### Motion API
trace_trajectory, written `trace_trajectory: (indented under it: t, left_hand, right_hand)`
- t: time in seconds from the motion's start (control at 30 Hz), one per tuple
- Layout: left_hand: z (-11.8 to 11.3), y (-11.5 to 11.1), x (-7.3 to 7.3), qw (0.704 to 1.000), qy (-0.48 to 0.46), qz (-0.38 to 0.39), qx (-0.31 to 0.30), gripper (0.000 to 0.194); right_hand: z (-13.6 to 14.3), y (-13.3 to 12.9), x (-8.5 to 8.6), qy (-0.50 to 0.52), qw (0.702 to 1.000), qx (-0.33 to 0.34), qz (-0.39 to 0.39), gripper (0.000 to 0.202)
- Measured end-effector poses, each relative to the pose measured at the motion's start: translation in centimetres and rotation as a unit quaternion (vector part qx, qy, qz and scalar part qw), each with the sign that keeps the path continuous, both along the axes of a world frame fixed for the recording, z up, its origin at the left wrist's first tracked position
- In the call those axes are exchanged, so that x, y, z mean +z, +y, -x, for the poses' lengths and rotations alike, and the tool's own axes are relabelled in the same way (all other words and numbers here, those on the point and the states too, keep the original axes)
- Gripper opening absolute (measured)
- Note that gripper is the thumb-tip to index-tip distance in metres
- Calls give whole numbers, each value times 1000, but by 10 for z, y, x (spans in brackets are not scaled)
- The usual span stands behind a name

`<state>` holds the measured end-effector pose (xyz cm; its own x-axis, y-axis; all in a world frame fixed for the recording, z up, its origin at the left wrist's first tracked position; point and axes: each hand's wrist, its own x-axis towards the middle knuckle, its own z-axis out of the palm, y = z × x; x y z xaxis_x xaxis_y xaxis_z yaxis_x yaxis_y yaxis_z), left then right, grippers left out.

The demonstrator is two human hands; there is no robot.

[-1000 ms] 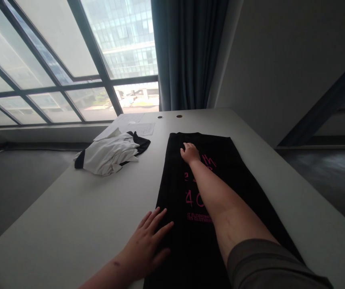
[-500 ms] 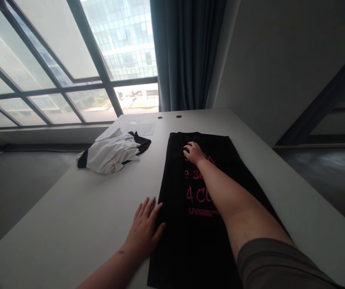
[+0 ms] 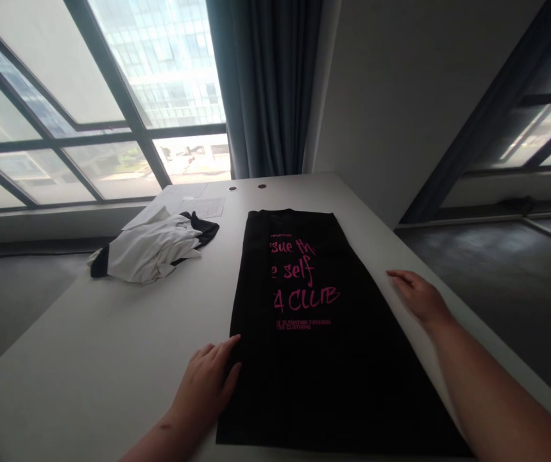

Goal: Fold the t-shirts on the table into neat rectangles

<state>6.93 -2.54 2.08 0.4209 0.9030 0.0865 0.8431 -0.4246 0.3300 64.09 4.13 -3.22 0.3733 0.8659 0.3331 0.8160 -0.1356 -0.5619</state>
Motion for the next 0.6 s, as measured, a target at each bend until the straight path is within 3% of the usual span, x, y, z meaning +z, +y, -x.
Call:
trace_trajectory:
  t: [0.13, 0.23, 0.43, 0.6]
  left_hand:
    - [2, -7, -8, 1000, 31, -6, 3, 39]
    - [5, -7, -7, 999, 39, 6, 7, 36]
    - [16, -8, 6, 996, 42, 73, 7, 34]
    - [34, 1, 18, 989, 90, 113, 36, 32]
  right_hand:
    - [23, 4, 13, -7, 998, 67, 21, 34]
    - [28, 11, 19, 24, 997, 74, 25, 36]
    - [10, 8, 6, 169, 983, 60, 24, 43]
    - [7, 10, 6, 184, 980, 64, 30, 41]
